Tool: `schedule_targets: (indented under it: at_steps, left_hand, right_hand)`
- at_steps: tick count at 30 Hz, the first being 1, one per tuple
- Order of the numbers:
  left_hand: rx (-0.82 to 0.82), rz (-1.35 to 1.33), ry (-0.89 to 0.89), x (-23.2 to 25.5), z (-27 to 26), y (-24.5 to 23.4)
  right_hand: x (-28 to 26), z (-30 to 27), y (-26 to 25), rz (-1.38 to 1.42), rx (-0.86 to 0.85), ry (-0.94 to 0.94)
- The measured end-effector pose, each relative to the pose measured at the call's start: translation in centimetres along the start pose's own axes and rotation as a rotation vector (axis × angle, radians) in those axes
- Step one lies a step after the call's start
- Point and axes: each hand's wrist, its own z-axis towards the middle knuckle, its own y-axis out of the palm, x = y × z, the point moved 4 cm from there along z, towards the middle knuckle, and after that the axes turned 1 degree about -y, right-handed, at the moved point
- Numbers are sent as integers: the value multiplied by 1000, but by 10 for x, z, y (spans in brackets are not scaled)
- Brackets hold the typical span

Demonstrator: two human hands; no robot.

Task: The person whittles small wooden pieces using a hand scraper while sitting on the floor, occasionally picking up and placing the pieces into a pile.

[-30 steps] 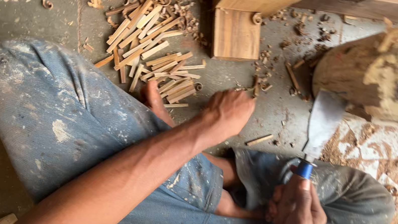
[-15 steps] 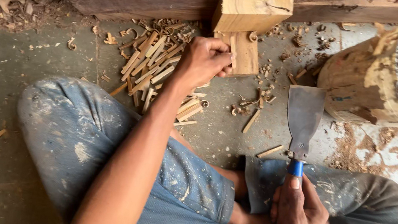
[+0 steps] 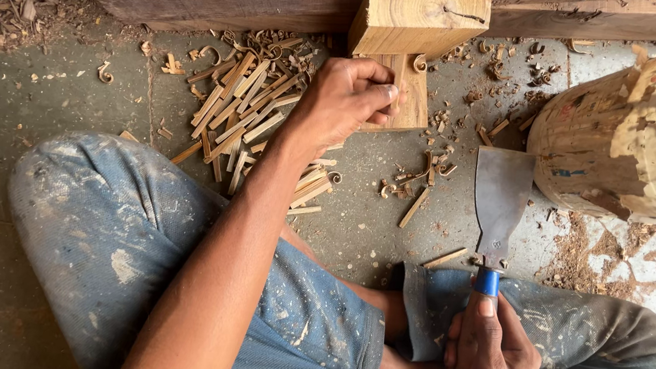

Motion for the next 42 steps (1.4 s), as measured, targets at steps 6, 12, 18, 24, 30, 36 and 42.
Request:
schedule_targets:
  at_steps: [6,12,18,24,30,36,42]
  left_hand:
    - [-64,30,88,5,-2,6]
    - [-97,15,110,7,-4,10]
    - [-186,-286,84,10,-8,9]
    - [-188,-480,3,7,-11,6]
    - [-154,-543,-31,6,-13,1]
    - [-137,-518,-11,10,-18,-1]
    - [-30,-308,21,10,-13,-4]
  right_hand:
    - [-1,2,0,-7,0,10]
    - [1,2,0,23,0,33]
    - [1,3,-1,-1,-4,33]
    - [4,4,-1,22,-2,36]
    - [4,4,0,16,-9,15]
    - [2,2,1,11,-21,-16]
    - [0,1,2,8,-9,2]
